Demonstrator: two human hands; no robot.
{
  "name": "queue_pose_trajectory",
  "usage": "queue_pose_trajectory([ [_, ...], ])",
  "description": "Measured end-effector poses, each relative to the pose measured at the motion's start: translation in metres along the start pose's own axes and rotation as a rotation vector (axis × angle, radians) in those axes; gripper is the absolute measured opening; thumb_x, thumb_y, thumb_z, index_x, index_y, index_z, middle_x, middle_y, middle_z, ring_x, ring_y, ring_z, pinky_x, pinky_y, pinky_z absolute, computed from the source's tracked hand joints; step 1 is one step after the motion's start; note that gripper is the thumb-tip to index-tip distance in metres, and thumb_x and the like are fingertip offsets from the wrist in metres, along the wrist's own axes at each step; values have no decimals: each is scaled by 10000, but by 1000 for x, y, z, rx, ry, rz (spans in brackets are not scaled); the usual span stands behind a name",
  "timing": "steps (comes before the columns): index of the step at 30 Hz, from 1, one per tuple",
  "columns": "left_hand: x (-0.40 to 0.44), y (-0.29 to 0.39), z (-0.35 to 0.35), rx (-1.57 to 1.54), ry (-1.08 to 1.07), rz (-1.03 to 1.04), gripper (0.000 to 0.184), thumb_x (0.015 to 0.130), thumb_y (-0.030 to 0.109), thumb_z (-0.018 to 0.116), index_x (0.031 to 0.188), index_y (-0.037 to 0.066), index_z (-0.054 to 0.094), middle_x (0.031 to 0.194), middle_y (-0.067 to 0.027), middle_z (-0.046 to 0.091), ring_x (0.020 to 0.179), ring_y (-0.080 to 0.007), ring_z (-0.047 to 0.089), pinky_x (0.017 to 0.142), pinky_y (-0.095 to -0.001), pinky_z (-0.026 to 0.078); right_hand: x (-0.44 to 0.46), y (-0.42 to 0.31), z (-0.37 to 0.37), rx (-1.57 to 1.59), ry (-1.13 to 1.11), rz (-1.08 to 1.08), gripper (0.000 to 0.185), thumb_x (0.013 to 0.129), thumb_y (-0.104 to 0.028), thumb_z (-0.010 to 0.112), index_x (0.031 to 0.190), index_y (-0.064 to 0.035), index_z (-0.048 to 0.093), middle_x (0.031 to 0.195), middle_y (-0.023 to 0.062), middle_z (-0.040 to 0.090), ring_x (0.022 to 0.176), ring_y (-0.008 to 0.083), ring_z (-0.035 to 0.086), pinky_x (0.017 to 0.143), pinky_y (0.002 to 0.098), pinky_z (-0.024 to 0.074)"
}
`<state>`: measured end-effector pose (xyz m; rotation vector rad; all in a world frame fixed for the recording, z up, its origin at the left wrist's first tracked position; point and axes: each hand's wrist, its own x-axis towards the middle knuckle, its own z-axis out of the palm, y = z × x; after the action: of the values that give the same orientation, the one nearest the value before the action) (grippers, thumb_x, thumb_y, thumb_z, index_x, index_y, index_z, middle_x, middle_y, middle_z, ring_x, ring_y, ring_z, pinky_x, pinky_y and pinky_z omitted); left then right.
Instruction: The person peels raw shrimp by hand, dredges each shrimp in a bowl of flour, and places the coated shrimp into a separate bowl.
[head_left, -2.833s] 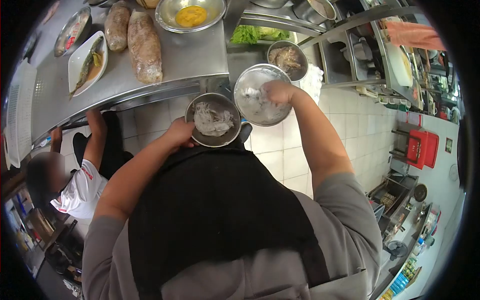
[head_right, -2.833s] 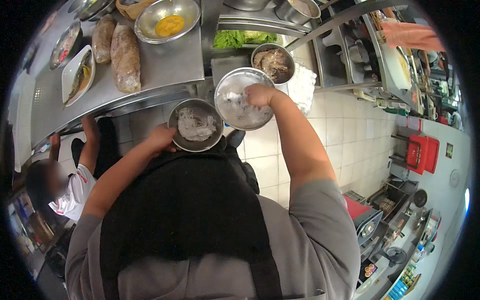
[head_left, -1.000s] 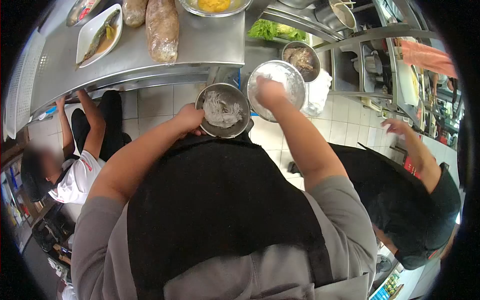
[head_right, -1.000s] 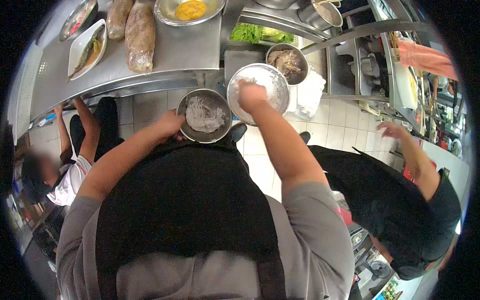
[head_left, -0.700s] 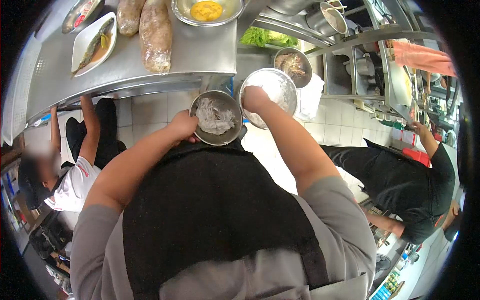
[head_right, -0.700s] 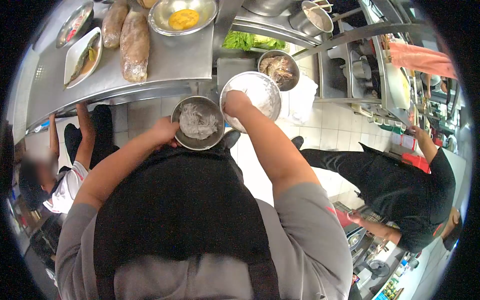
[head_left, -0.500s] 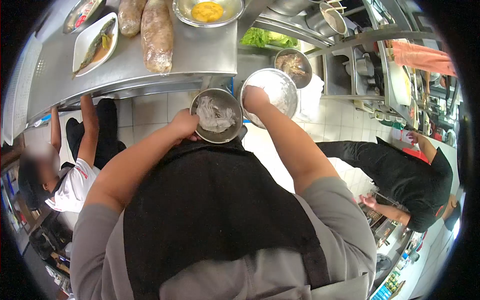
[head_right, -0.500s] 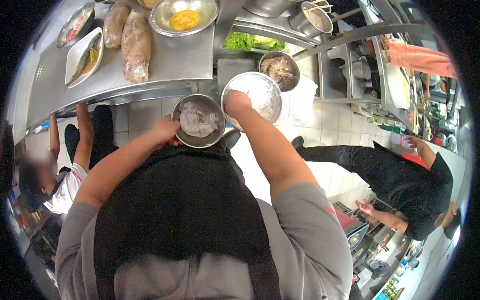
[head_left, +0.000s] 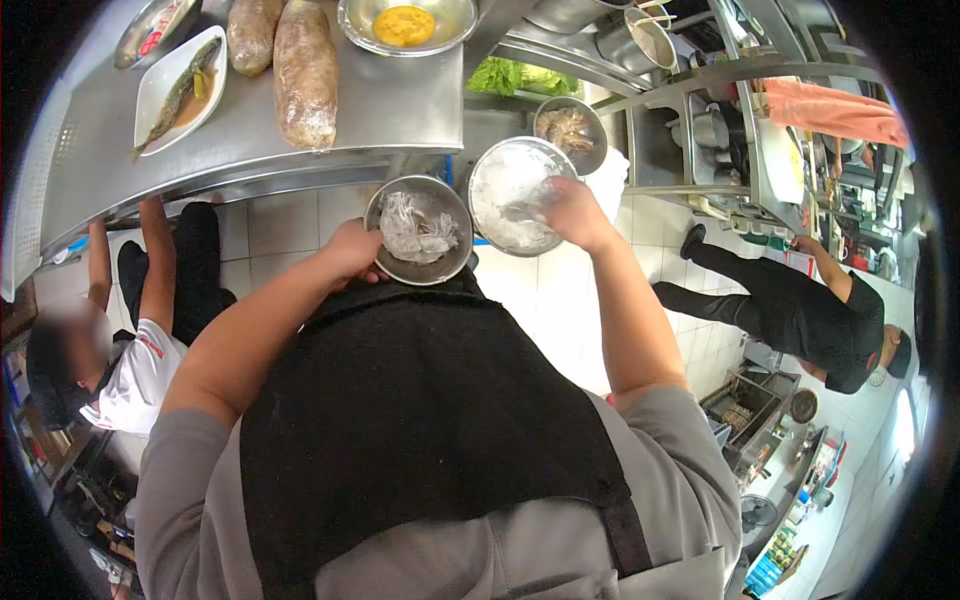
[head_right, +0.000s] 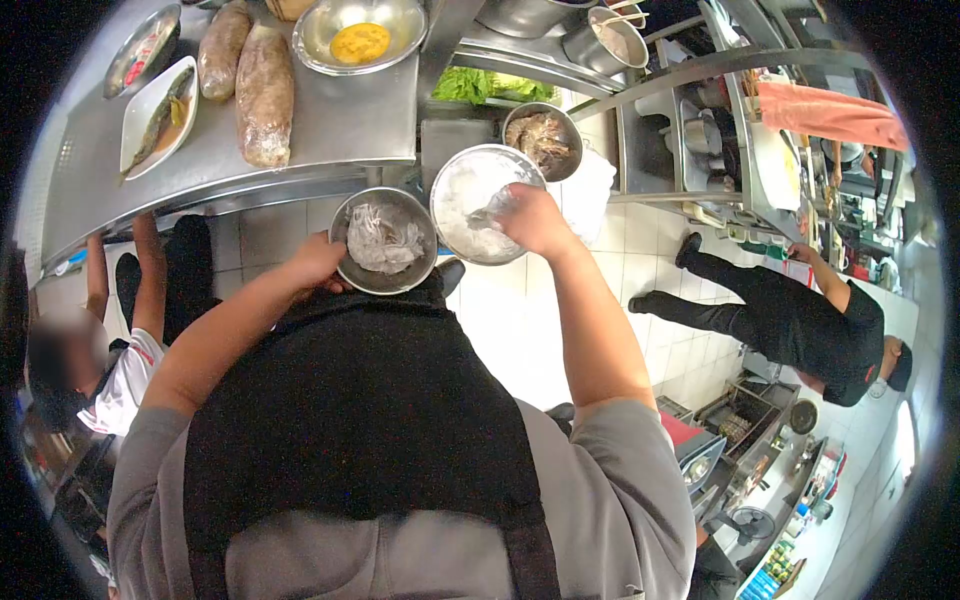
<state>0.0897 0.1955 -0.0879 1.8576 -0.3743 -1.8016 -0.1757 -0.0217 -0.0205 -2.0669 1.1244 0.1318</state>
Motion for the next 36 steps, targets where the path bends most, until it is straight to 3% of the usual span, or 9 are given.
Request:
queue_pose_trajectory([
  [4, 1, -3, -4, -5, -28, 7, 303, 913, 158, 427, 1130, -31, 522, 790, -145, 664, 554, -192, 639, 439, -288, 506, -30, -63, -13, 348, -30, -18, 277, 720, -64, 701, 983, 1, 640, 876, 121, 680, 774, 185, 630, 747, 321, 509],
  [9, -11, 6, -4, 58, -19, 6, 300, 913, 163, 433, 1133, -18, 528, 779, -139, 664, 539, -189, 626, 430, -296, 495, -22, -79, 62, 192, 120, -426, 241, 705, -91, 709, 930, -33, 645, 804, 97, 640, 770, 268, 629, 737, 364, 517],
  [13, -4, -7, -8, -28, -24, 75, 307, 902, 172, 449, 1127, -23, 527, 799, -143, 659, 552, -201, 629, 433, -304, 499, -3, -60, 117, -187, 161, -725, 272, 629, -163, 744, 862, -97, 622, 945, 72, 635, 937, 296, 575, 821, 420, 463],
  [19, -5, -1, -8, -59, 17, 53, 271, 883, 142, 416, 1071, -11, 537, 801, -132, 647, 560, -199, 622, 440, -289, 493, -3, -69, 63, -207, 277, -802, 249, 652, -202, 720, 871, -107, 649, 911, 43, 637, 934, 269, 572, 796, 399, 467],
  [22, -3, -2, -6, -76, 37, 25, 261, 883, 135, 415, 1067, -14, 525, 789, -131, 646, 557, -201, 624, 446, -293, 497, 24, -34, 9, -176, 548, -490, 185, 725, -201, 707, 852, -72, 667, 828, 145, 640, 778, 346, 614, 707, 429, 512],
  [24, -4, -2, -5, -94, 30, 39, 268, 886, 137, 415, 1077, -19, 520, 783, -132, 645, 557, -200, 624, 451, -295, 501, 62, 2, -26, -134, 500, -24, 306, 725, -245, 708, 948, -38, 673, 915, 197, 673, 889, 352, 642, 773, 428, 514],
  [29, -5, -3, -1, -105, 49, 16, 280, 898, 146, 412, 1093, -24, 519, 791, -137, 648, 561, -196, 626, 463, -290, 507, 125, 55, -43, -312, 261, 426, 458, 780, -373, 690, 1074, -23, 671, 1096, 211, 652, 1037, 327, 623, 887, 394, 493],
  [34, -16, 3, 5, -87, 110, -2, 296, 895, 145, 412, 1107, -30, 522, 809, -137, 654, 578, -192, 633, 471, -283, 508, 156, 81, -25, -261, 141, 534, 494, 761, -424, 708, 1038, -16, 691, 1159, 174, 641, 1100, 295, 604, 924, 375, 480],
  [36, -13, 0, 4, -90, 90, -7, 297, 893, 147, 414, 1110, -23, 524, 813, -132, 655, 583, -195, 635, 472, -284, 507, 155, 89, -24, -295, 231, 468, 471, 761, -432, 699, 963, -7, 703, 1045, 193, 669, 1004, 299, 641, 853, 383, 504],
])
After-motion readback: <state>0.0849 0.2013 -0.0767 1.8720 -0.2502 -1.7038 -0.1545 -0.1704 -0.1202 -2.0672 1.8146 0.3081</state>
